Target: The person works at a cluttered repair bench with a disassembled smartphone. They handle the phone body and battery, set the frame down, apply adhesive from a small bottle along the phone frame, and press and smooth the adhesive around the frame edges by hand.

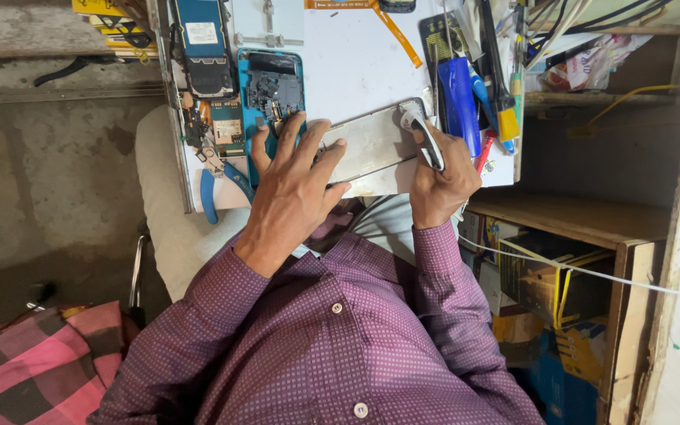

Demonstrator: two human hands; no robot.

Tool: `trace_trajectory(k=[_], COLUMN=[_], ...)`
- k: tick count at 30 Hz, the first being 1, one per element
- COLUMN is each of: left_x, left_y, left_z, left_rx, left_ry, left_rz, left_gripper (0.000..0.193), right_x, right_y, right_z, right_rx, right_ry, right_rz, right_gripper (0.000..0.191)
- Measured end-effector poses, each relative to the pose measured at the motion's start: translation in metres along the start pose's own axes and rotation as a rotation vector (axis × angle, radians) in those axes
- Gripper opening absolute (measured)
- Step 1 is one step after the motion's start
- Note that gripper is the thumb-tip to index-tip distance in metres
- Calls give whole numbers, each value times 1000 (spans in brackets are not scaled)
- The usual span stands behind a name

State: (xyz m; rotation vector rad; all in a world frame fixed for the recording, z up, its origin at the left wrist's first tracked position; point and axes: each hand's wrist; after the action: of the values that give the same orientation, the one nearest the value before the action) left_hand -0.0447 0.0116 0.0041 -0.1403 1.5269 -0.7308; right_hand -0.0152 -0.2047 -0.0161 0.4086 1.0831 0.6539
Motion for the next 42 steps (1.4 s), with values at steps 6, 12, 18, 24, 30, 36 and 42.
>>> trace_trajectory(k=[6,12,18,24,30,36,42], left_x=[0,0,1,1,1,1,2], left_y=[-1,-1,-1,-1,-1,-1,0], left_z=[0,0,0,0,0,-1,-1], left_rx=[-5,-5,-8,-8,-7,-7,-8], left_ry=[4,7,9,10,8,8,11], left_rz=[3,9,6,4,4,5,3], left_gripper=[53,53,53,53,54,53,53], right_x=[1,2,3,3,5,6,6], right_y=[-2,-1,1,2,3,3,4], right_z=[-1,-2,-2,-1,-2,-3,-4], right_rx=[-15,-14,-15,-31,-41,-25,-34], right_ry=[9,2,29,25,28,48,52], right_rz=[-13,-7,-9,15,16,19,25], right_gripper=[27,26,27,22,23,26,31])
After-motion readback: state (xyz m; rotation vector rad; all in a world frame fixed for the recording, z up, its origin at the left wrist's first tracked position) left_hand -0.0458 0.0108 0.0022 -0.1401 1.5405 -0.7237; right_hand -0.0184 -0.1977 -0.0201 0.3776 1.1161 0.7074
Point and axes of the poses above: each hand's wrist, its own z-axis towards the middle knuckle, its own x-axis out of the palm, y = z × x, and after that the axes turned 10 degrees about y, right-handed
